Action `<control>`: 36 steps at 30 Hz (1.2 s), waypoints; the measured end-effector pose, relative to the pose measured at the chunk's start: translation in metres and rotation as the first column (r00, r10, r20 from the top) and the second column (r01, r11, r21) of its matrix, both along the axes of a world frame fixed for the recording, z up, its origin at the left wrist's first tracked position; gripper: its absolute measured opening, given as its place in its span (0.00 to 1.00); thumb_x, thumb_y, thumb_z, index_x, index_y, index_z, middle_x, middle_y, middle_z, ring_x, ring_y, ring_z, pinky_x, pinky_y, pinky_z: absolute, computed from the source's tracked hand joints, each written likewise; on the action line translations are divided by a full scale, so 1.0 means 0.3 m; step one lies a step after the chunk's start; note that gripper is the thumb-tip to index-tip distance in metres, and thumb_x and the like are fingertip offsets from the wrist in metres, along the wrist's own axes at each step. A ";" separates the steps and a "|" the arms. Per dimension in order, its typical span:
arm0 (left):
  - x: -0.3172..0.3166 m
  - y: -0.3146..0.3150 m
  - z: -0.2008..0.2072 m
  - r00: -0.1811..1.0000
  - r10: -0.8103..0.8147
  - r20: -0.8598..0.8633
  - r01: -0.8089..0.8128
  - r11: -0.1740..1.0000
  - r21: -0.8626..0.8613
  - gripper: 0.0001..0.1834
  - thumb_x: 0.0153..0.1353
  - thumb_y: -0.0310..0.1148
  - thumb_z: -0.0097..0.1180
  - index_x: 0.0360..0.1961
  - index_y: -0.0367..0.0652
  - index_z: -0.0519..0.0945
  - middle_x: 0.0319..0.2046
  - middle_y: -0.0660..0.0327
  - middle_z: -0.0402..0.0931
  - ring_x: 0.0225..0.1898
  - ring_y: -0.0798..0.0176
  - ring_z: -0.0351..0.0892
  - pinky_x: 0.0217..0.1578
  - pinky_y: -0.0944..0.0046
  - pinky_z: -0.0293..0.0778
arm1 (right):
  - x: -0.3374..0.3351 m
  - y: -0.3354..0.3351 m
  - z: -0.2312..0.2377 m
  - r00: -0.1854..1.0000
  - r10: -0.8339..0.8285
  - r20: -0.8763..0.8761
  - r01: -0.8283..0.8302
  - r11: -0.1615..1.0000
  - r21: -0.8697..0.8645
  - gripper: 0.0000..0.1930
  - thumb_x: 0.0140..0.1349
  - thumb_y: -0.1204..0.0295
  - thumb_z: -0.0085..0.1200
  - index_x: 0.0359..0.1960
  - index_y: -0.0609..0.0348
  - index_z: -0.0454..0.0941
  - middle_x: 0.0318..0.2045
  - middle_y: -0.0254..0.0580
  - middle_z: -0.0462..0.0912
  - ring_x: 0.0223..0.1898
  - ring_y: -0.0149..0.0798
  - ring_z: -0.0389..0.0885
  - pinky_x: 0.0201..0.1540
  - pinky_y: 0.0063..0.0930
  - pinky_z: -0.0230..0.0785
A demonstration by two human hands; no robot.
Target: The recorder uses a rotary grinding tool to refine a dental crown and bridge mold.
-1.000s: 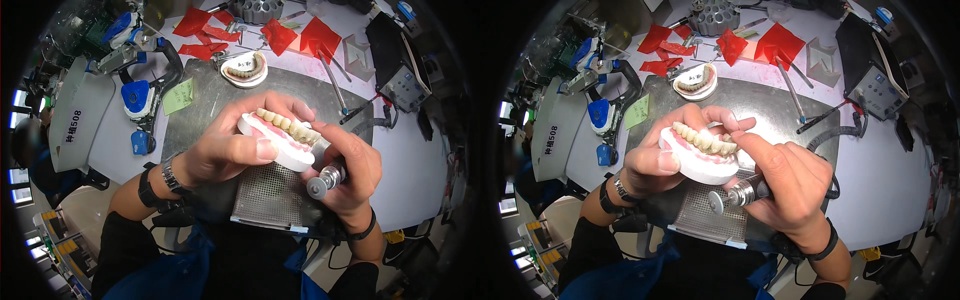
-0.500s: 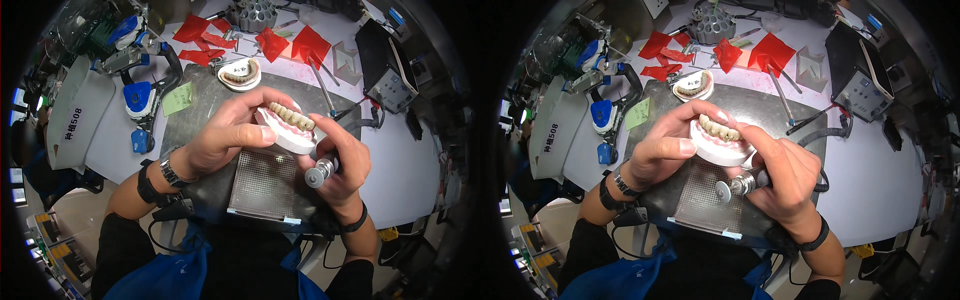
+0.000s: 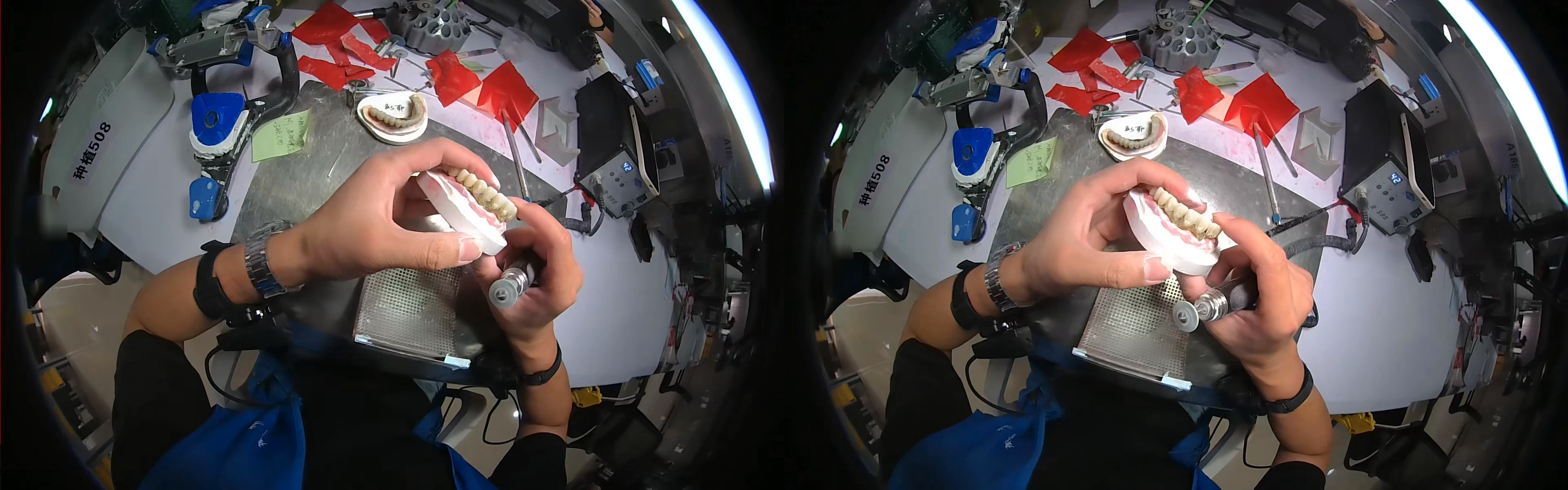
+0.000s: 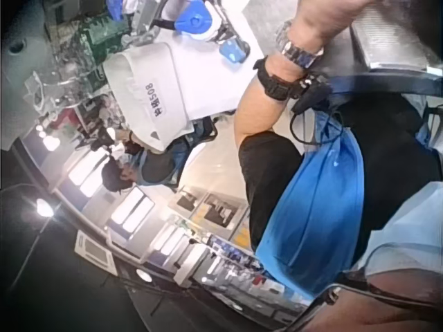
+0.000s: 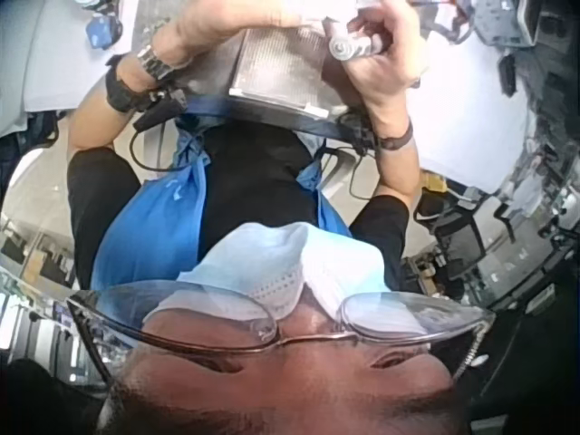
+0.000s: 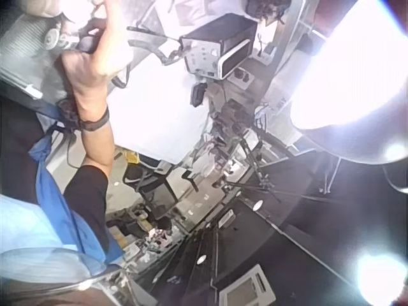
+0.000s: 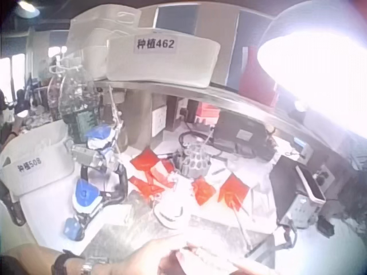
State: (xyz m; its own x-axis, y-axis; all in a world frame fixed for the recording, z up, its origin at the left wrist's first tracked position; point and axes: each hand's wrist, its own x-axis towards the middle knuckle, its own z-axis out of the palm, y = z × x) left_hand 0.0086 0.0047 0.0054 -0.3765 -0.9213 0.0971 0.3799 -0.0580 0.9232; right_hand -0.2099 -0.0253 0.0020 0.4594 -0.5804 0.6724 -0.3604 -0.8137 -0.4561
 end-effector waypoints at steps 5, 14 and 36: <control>-0.020 -0.005 -0.013 0.999 0.037 0.002 -0.036 0.990 -0.137 0.38 0.54 0.26 0.67 0.65 0.37 0.64 0.55 0.54 0.71 0.58 0.61 0.74 0.61 0.60 0.70 | 0.003 0.010 -0.002 0.998 -0.055 -0.035 0.054 0.998 -0.021 0.29 0.47 0.69 0.75 0.51 0.65 0.77 0.20 0.34 0.81 0.19 0.27 0.80 0.24 0.19 0.69; -0.022 -0.001 -0.016 0.948 0.109 -0.300 -0.050 0.979 0.198 0.41 0.56 0.26 0.65 0.69 0.38 0.58 0.58 0.52 0.65 0.60 0.58 0.70 0.60 0.57 0.71 | 0.015 0.020 -0.002 0.999 -0.028 -0.047 0.030 0.999 0.041 0.29 0.50 0.66 0.77 0.49 0.62 0.73 0.24 0.35 0.84 0.19 0.21 0.73 0.23 0.15 0.62; 0.000 -0.009 -0.003 0.969 0.189 -0.161 -0.188 0.982 0.025 0.42 0.54 0.33 0.63 0.69 0.35 0.59 0.61 0.52 0.63 0.60 0.59 0.70 0.60 0.58 0.70 | 0.021 0.015 -0.022 0.997 -0.048 0.061 0.051 0.998 -0.044 0.13 0.55 0.74 0.66 0.41 0.66 0.81 0.18 0.38 0.81 0.13 0.27 0.72 0.18 0.20 0.63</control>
State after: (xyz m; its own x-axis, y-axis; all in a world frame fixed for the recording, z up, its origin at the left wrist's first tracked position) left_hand 0.0084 0.0019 0.0044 -0.1762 -0.9753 0.1330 0.5290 0.0201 0.8484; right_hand -0.2036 -0.0209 -0.0045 0.3893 -0.5696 0.7239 -0.3737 -0.8160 -0.4410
